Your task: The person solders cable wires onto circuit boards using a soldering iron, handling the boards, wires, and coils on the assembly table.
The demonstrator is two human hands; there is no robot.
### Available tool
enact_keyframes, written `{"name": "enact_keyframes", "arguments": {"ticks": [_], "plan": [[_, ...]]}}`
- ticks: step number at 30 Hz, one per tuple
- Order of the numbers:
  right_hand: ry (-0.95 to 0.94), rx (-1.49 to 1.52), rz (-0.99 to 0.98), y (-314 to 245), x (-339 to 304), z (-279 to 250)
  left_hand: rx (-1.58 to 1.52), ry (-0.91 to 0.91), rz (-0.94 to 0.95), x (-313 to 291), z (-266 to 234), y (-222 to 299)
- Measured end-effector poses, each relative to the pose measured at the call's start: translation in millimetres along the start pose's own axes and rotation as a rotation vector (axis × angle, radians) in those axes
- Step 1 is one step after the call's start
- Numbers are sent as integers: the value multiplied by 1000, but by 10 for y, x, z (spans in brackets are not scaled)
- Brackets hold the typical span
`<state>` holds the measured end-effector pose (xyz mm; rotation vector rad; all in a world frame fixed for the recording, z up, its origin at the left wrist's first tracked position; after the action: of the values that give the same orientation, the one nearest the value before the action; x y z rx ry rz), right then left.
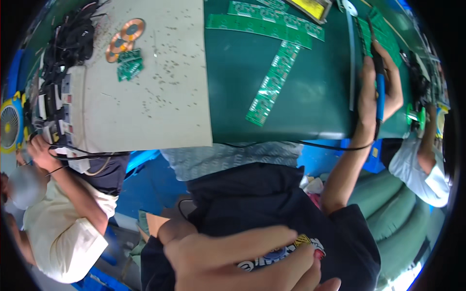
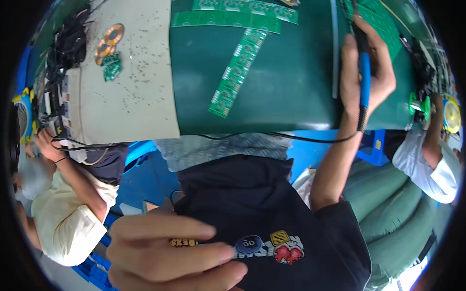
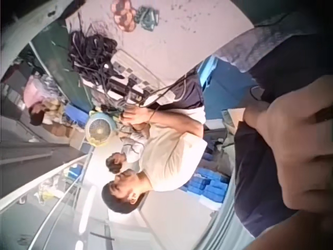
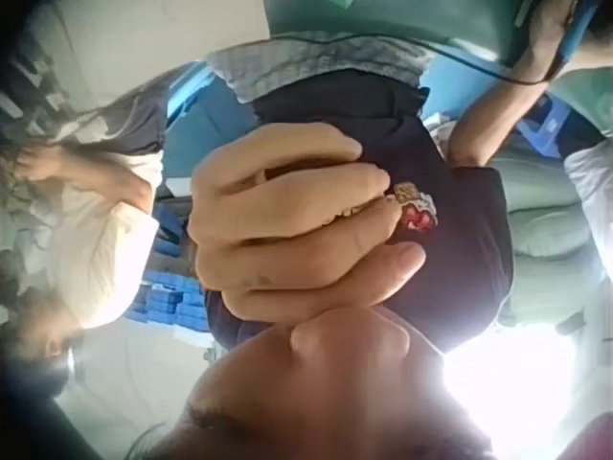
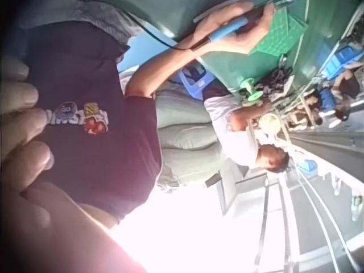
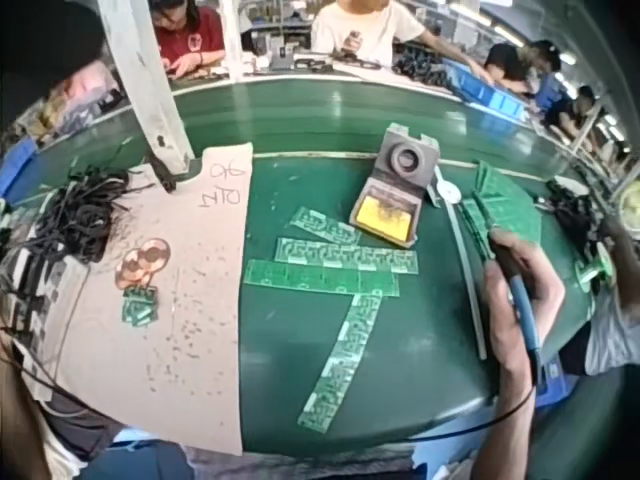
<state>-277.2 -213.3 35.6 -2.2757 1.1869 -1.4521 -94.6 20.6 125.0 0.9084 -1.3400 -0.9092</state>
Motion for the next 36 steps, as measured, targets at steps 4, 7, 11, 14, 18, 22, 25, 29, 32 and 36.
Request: {"name": "enact_keyframes", "arguments": {"ticks": [4, 7, 11, 14, 18, 22, 25, 29, 32, 36], "plan": [[-58, -66, -86, 9, 26, 73, -66, -16, 13, -261, -38, 162], [-59, -11, -195, 142, 43, 143, -65, -23, 9, -432, 46, 294], [-62, -121, -120, 414, 45, 50, 41, 36, -25, -608, -49, 241], [-15, -196, -211, 407, 71, 89, 163, 118, -48, -720, -322, 123], [1, -112, -168, 347, 28, 20, 229, 277, -25, -897, -678, 168], [9, -108, -212, 281, 95, 70, 274, 360, 2, -1082, -784, 169], [-4, -124, -273, 223, 114, 144, 273, 441, 35, -1258, -850, 185], [-160, -156, -298, 136, 21, 133, 272, 567, 99, -1426, -1029, 293], [-123, -126, -265, 108, -11, 70, 297, 613, 95, -1463, -1072, 299], [-114, -91, -262, 94, 92, 146, 368, 645, 88, -1466, -1094, 277]]}}
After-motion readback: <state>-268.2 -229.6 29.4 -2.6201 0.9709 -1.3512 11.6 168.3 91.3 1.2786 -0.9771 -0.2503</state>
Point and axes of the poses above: each hand's wrist, its own x-axis towards the middle knuckle, its own z-axis out of the palm, y = z × x, the point moved 5 cm from there along x, towards the middle knuckle, and after that the axes turned 9 degrees about -z, right-handed, at the moved point
